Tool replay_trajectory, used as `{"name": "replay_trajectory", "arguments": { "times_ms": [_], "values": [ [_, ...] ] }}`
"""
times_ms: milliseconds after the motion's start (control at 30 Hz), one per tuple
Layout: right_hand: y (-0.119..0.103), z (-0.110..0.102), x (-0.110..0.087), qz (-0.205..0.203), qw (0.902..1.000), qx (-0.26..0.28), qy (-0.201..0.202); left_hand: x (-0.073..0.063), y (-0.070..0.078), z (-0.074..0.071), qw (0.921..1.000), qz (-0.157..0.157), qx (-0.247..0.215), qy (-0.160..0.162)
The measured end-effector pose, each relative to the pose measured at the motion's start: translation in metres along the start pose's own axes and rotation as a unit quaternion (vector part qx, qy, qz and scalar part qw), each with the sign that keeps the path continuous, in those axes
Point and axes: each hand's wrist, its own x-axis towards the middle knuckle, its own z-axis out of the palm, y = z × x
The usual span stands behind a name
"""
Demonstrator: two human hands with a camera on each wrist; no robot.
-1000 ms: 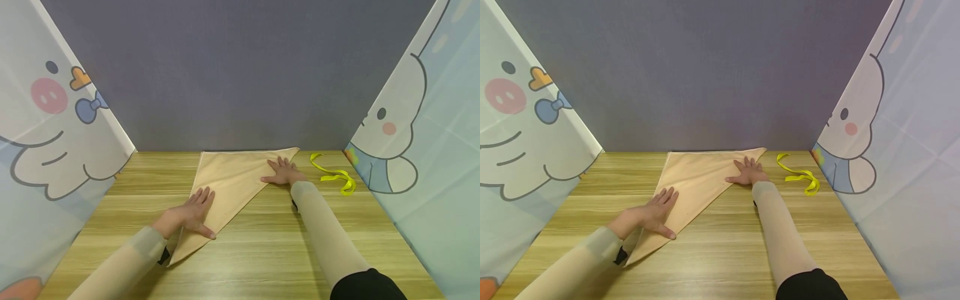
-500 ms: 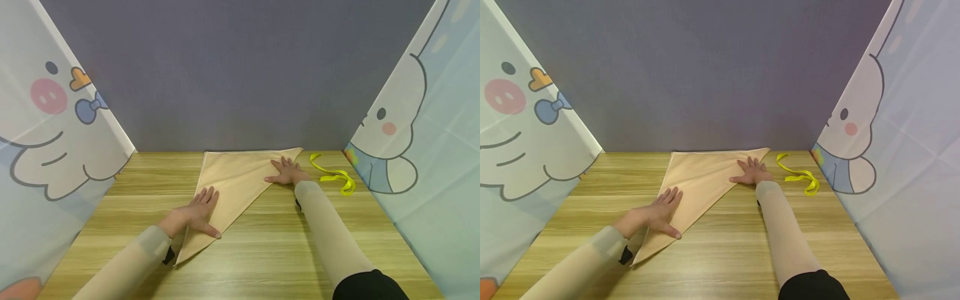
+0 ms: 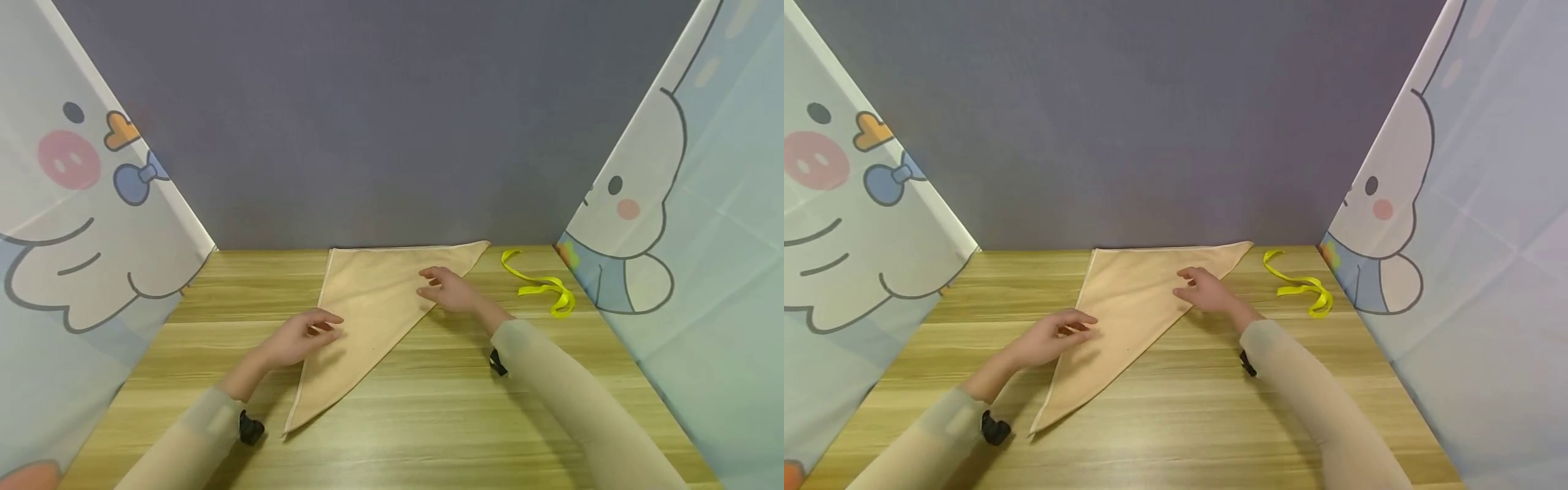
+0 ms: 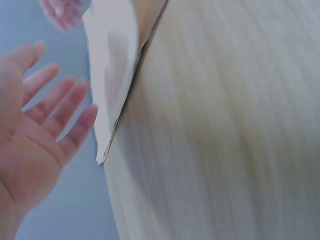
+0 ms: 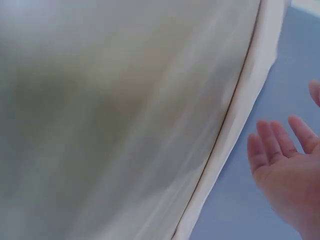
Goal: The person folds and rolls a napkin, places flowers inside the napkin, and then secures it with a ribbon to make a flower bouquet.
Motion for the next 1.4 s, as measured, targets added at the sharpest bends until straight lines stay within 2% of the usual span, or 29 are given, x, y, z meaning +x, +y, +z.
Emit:
{"name": "replay_trajectory", "arguments": {
  "times_ms": [133,233,367,500,667,733,833,1000,1133,1267,1400],
  "values": [
    [-0.025,0.025,-0.022,-0.038,0.9979,0.049,-0.021,-0.015,-0.003,-0.008,0.9996,0.019,-0.012,-0.019],
    [-0.04,0.042,-0.038,-0.055,0.9943,0.076,-0.051,-0.025,-0.006,-0.011,0.9973,0.04,-0.02,-0.058],
    [-0.057,0.061,-0.051,-0.069,0.9891,0.099,-0.085,-0.037,-0.012,-0.015,0.9911,0.051,-0.05,-0.112],
    [-0.073,0.082,-0.057,-0.075,0.9817,0.129,-0.118,-0.049,-0.018,-0.022,0.9801,0.055,-0.104,-0.16],
    [-0.094,0.111,-0.057,-0.059,0.9652,0.197,-0.162,-0.063,-0.022,-0.029,0.9581,0.024,-0.172,-0.227],
    [-0.103,0.122,-0.056,-0.048,0.9586,0.217,-0.177,-0.067,-0.022,-0.03,0.9508,0.012,-0.192,-0.243],
    [-0.116,0.138,-0.055,-0.035,0.9522,0.226,-0.202,-0.07,-0.023,-0.031,0.9451,0.002,-0.206,-0.254],
    [-0.131,0.157,-0.052,-0.038,0.9505,0.198,-0.236,-0.07,-0.025,-0.03,0.945,-0.015,-0.199,-0.259],
    [-0.137,0.165,-0.049,-0.045,0.9606,0.15,-0.229,-0.068,-0.025,-0.03,0.9444,-0.031,-0.194,-0.264],
    [-0.141,0.171,-0.047,-0.042,0.9725,0.076,-0.216,-0.068,-0.027,-0.031,0.9443,-0.038,-0.19,-0.266],
    [-0.147,0.176,-0.045,-0.041,0.9778,-0.001,-0.205,-0.07,-0.03,-0.032,0.9432,-0.039,-0.203,-0.26]
  ]
}}
